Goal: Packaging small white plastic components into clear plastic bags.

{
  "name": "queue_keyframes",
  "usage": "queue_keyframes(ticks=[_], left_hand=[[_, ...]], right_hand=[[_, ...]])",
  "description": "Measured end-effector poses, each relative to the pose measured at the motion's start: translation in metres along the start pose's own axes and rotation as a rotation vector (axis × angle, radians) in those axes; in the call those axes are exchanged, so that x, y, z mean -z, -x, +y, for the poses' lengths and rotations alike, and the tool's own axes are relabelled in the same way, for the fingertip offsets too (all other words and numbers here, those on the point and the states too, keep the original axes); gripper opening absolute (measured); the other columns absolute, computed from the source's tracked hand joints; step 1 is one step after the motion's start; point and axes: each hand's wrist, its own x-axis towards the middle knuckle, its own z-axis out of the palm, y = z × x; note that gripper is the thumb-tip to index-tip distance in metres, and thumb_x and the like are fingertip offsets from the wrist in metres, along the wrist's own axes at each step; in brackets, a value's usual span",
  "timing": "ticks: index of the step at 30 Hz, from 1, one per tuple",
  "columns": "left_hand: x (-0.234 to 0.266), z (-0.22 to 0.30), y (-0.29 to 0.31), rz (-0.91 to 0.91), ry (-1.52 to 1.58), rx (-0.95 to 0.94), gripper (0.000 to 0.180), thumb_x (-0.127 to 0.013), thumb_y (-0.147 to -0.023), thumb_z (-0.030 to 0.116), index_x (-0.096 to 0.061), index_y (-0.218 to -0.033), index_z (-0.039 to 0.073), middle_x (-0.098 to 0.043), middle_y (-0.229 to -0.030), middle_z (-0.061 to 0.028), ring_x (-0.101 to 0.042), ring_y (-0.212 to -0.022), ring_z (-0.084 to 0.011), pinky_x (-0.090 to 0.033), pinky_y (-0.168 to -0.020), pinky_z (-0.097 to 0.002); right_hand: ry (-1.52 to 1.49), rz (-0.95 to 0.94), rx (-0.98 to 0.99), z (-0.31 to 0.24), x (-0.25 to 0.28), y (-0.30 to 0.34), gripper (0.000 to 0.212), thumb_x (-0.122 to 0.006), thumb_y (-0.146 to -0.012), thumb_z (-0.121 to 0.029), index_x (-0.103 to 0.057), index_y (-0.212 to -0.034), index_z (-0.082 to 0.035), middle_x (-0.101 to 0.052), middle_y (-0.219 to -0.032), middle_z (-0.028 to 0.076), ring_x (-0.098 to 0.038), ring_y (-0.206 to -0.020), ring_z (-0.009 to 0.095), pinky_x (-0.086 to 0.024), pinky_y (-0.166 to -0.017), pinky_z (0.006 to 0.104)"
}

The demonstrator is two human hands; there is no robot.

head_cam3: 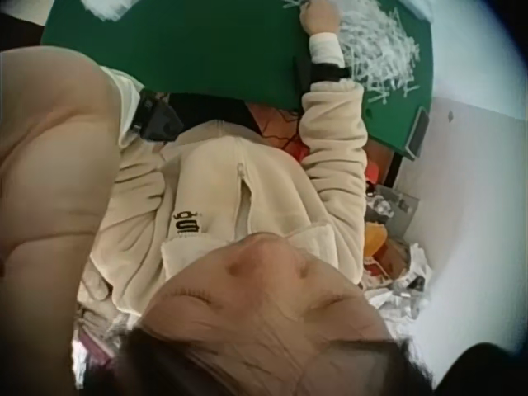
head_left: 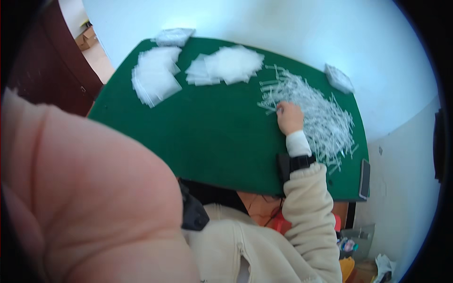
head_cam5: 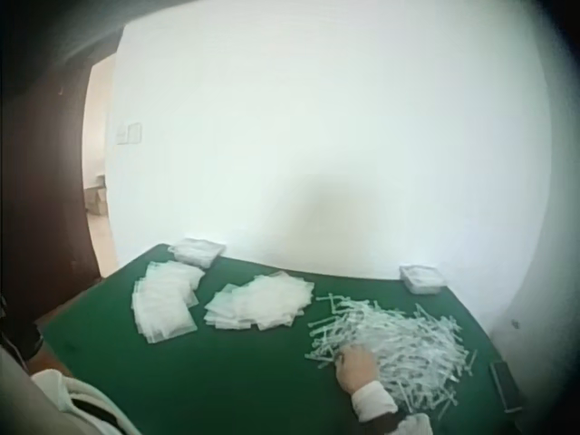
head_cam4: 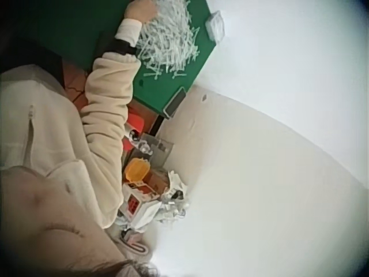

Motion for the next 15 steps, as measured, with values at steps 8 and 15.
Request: queue_keyframes(ticks=[8,15], left_hand=[[-0.009,-0.022,-0.008,-0.072,0.039,0.112,0.052,-0.049,-0.086,0.041,-0.05,-0.116,0.0,-0.053,-0.104,-0.0087,-0.038,-0.068,-0.0112,-0.031,-0.06,-0.0234],[-0.04,-0.009,0.037,-0.17,0.016,0.512,0.036,-0.047,-0.087,0.015,-0.047,-0.117,-0.003,-0.053,-0.099,-0.0048,-0.033,-0.062,-0.0047,-0.031,-0.059,-0.0174]], right_hand=[[-0.012,-0.025,-0.035,-0.011,0.013,0.001,0.004,-0.06,-0.072,-0.016,-0.06,-0.076,-0.016,-0.057,-0.08,0.006,-0.054,-0.08,0.028,-0.042,-0.066,0.0436],[-0.05,0.092,-0.008,-0.012,0.014,0.008,0.001,-0.063,-0.068,-0.016,-0.062,-0.068,-0.016,-0.055,-0.079,0.002,-0.051,-0.085,0.025,-0.04,-0.07,0.0411]])
